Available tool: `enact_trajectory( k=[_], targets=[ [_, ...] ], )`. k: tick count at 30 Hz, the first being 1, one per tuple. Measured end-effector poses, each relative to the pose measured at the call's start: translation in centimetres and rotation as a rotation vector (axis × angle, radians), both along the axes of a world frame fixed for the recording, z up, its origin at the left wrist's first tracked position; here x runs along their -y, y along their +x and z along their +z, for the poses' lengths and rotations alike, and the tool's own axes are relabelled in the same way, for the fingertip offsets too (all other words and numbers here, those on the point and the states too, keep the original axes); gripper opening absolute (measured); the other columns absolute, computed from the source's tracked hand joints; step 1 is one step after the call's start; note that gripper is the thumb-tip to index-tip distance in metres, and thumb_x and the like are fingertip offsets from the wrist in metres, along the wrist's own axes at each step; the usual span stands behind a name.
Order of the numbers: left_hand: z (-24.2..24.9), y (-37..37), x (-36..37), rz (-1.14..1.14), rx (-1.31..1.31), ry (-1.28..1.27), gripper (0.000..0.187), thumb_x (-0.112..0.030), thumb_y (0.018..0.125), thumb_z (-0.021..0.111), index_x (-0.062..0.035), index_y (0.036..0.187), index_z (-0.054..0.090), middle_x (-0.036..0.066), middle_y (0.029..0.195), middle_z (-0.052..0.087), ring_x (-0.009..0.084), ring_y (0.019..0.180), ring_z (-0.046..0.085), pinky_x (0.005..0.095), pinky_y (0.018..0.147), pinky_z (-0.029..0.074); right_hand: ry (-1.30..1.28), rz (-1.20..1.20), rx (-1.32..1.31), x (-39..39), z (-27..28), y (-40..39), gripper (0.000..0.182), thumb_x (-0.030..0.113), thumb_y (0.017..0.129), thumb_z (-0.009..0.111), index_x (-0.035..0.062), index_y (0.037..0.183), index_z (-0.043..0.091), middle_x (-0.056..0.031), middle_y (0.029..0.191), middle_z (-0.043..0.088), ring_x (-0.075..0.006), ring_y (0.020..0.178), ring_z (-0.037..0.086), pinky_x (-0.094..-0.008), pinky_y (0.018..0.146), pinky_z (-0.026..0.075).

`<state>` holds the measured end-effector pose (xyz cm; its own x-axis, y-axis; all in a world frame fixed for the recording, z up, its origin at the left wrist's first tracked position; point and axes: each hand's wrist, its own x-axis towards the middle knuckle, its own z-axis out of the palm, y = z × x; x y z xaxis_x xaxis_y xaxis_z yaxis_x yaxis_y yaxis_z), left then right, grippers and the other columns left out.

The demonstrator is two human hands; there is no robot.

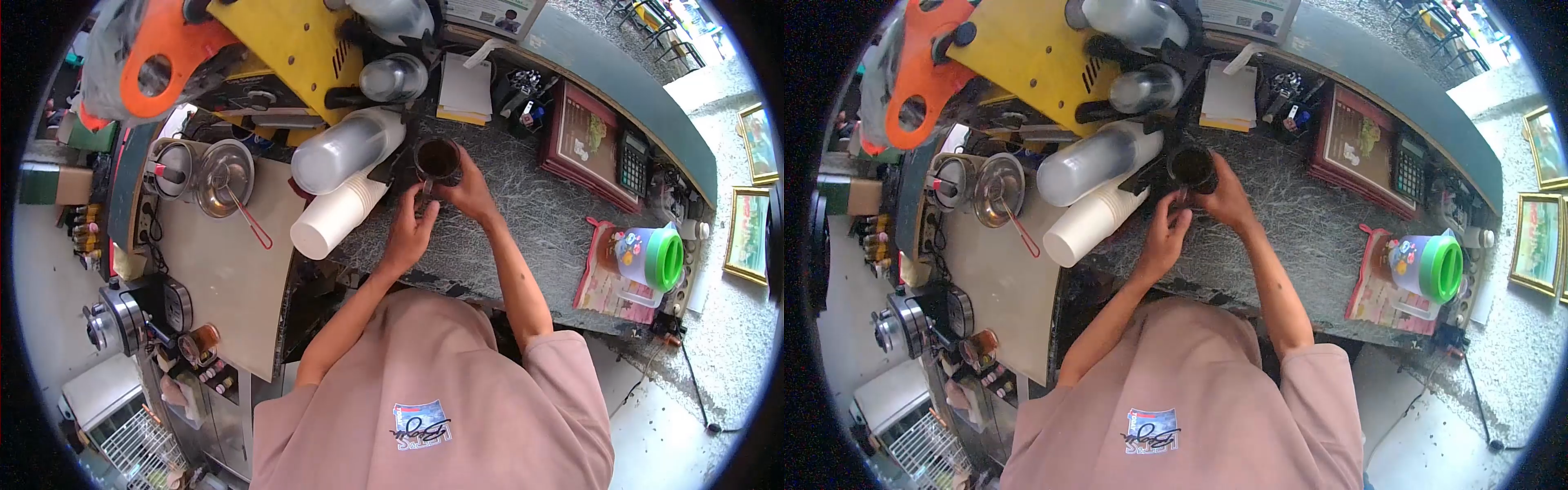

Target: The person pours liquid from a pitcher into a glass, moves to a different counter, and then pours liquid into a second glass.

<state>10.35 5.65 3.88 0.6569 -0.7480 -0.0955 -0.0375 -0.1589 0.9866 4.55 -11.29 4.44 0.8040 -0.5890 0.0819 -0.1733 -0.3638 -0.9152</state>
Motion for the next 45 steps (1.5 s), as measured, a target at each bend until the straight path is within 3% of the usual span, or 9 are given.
enact_trajectory(
  k=[5, 6, 8, 17, 27, 32, 36, 38, 45],
  targets=[
    [-0.4, 0.8, 1.9, 0.066, 0.022, 0.060, 0.035, -0.033, 0.106, 0.051, 0.0017, 0.107, 0.059, 0.019, 0.113, 0.060, 0.0337, 0.106, 0.059, 0.0395, 0.090, 0.047, 0.071, 0.022, -0.057, 0.5, -0.3, 0.5, 0.073, 0.021, 0.072, 0.086, 0.0058, 0.134, 0.051, -0.0193, 0.124, 0.066, -0.0380, 0.121, 0.062, -0.0448, 0.097, 0.051],
    [-0.9, 0.9, 2.0, 0.072, 0.021, 0.063, 0.035, -0.033, 0.106, 0.051, 0.0017, 0.107, 0.059, 0.019, 0.113, 0.060, 0.0337, 0.106, 0.059, 0.0395, 0.090, 0.047, 0.056, 0.032, -0.040, 0.6, -0.2, 0.6, 0.072, 0.022, 0.072, 0.086, 0.0063, 0.134, 0.052, -0.0190, 0.123, 0.067, -0.0388, 0.119, 0.063, -0.0457, 0.096, 0.051],
    [-1.9, 0.9, 2.1, 0.082, 0.023, 0.030, 0.032, -0.033, 0.106, 0.053, -0.0022, 0.114, 0.059, 0.004, 0.102, 0.058, 0.0129, 0.097, 0.054, 0.0304, 0.087, 0.044, 0.042, 0.048, -0.023, 0.6, -0.5, 0.5, 0.071, 0.024, 0.073, 0.085, 0.0068, 0.134, 0.052, -0.0188, 0.121, 0.068, -0.0396, 0.117, 0.064, -0.0466, 0.095, 0.052],
    [-1.2, -0.2, -0.2, 0.049, 0.064, 0.005, 0.032, -0.029, 0.103, 0.058, 0.0027, 0.099, 0.060, 0.016, 0.116, 0.059, 0.0241, 0.094, 0.059, 0.0352, 0.084, 0.048, -0.149, 0.016, -0.058, -2.2, -0.5, -1.7, 0.071, 0.023, 0.073, 0.083, 0.0043, 0.135, 0.053, -0.0212, 0.118, 0.069, -0.0415, 0.110, 0.066, -0.0473, 0.089, 0.055],
    [1.3, -2.3, -9.2, -0.036, -0.058, 0.038, 0.030, -0.027, 0.096, 0.069, 0.0022, 0.096, 0.062, 0.018, 0.123, 0.056, 0.0246, 0.089, 0.060, 0.0369, 0.081, 0.049, -0.274, 0.036, -0.123, -10.2, -0.4, -4.9, 0.071, 0.023, 0.071, 0.084, 0.0010, 0.130, 0.052, -0.0212, 0.114, 0.069, -0.0412, 0.102, 0.068, -0.0470, 0.083, 0.056],
    [3.9, -1.8, -15.1, -0.013, 0.134, 0.219, 0.030, -0.025, 0.088, 0.076, 0.0011, 0.096, 0.063, 0.015, 0.098, 0.063, 0.0261, 0.078, 0.061, 0.0382, 0.074, 0.051, -0.298, 0.069, -0.125, -16.1, -0.3, -4.4, 0.071, 0.026, 0.070, 0.086, 0.0026, 0.129, 0.053, -0.0195, 0.113, 0.070, -0.0388, 0.098, 0.070, -0.0451, 0.077, 0.058],
    [2.8, -1.4, -20.2, 0.124, 0.258, 0.203, 0.030, -0.024, 0.085, 0.079, 0.0013, 0.094, 0.064, 0.012, 0.098, 0.068, 0.0229, 0.071, 0.059, 0.0370, 0.068, 0.051, -0.327, 0.161, -0.103, -20.9, -0.5, -2.3, 0.071, 0.027, 0.070, 0.086, 0.0028, 0.128, 0.053, -0.0184, 0.113, 0.070, -0.0368, 0.097, 0.071, -0.0439, 0.077, 0.058],
    [3.8, -0.6, -22.3, 0.250, 0.324, 0.171, 0.042, -0.023, 0.083, 0.082, -0.0012, 0.115, 0.065, 0.000, 0.064, 0.048, 0.0122, 0.059, 0.046, 0.0294, 0.056, 0.043, -0.334, 0.192, -0.092, -23.2, -0.5, -0.6, 0.071, 0.027, 0.070, 0.086, 0.0030, 0.128, 0.053, -0.0181, 0.113, 0.070, -0.0364, 0.097, 0.071, -0.0439, 0.077, 0.058],
    [4.7, 2.0, -30.9, 0.528, 0.293, 0.200, 0.035, -0.016, 0.079, 0.085, 0.0001, 0.105, 0.068, 0.001, 0.063, 0.043, 0.0093, 0.057, 0.041, 0.0271, 0.052, 0.040, -0.346, 0.432, -0.014, -31.6, 1.3, 6.2, 0.069, 0.025, 0.072, 0.086, 0.0035, 0.128, 0.053, -0.0166, 0.114, 0.069, -0.0356, 0.098, 0.071, -0.0440, 0.078, 0.058]
  ],
)
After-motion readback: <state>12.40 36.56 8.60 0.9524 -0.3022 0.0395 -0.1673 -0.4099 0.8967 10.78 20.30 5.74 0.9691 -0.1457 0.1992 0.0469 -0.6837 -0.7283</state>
